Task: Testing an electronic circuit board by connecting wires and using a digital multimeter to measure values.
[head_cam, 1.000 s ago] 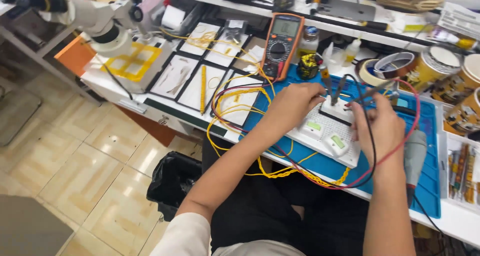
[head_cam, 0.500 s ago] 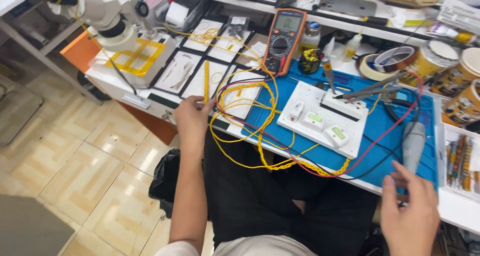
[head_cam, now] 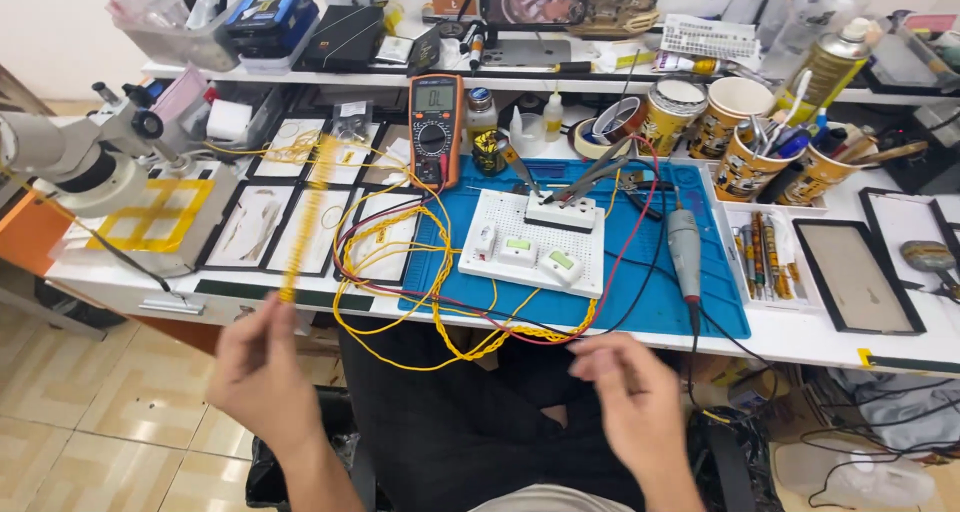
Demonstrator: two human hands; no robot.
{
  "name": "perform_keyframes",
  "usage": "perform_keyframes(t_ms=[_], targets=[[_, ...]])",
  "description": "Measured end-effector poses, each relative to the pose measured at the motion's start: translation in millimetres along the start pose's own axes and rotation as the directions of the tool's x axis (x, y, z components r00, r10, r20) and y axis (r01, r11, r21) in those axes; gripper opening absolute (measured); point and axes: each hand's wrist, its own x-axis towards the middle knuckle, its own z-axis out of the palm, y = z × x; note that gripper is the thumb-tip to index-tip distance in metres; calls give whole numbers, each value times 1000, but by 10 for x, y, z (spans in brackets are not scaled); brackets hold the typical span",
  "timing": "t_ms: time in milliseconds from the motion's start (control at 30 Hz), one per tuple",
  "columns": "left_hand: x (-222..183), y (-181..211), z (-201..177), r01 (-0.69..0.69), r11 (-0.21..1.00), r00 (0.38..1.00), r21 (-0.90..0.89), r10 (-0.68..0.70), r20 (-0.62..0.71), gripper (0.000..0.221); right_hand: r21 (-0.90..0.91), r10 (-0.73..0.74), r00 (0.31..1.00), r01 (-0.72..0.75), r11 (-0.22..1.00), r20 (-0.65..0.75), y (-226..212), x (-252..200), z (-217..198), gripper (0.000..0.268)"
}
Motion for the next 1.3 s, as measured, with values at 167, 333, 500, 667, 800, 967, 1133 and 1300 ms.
perform_keyframes(t_ms=[167, 333, 500, 667, 800, 967, 1133, 1300], targets=[[-807, 354, 344, 81, 955, 815, -285, 101, 571, 18, 287, -38, 925, -78, 955, 378, -231, 79, 419, 64], [-1263, -26, 693, 561, 770, 605, -305, -130, 785, 20, 387, 117, 978, -175, 905, 171, 26, 7, 463, 23], [-1080, -285, 1004, 790, 492, 504, -367, -179, 845, 16, 515, -211, 904, -12, 857, 372, -24, 187, 424, 21], [-423, -11, 1438, 712, 612, 529, -344, -146, 836, 26, 486, -71, 747, -354, 799, 660, -127, 1000, 240, 40], [-205, -68, 1796, 581, 743, 563, -332, -73, 823, 28, 391, 40, 777, -360, 847, 628, -214, 1450, 311, 24], [-567, 27, 1720, 624, 725, 600, -291, -206, 773, 33, 394, 214, 878, -394, 830, 427, -134, 895, 563, 40], [-900, 202, 1387, 591, 756, 657, -280, -251, 711, 15, 446, 252, 910, -386, 808, 330, 153, 461, 647, 32], [-952, 269, 1171, 369, 854, 784, -367, -73, 617, 17, 360, 125, 954, -222, 906, 273, -53, 339, 571, 30]])
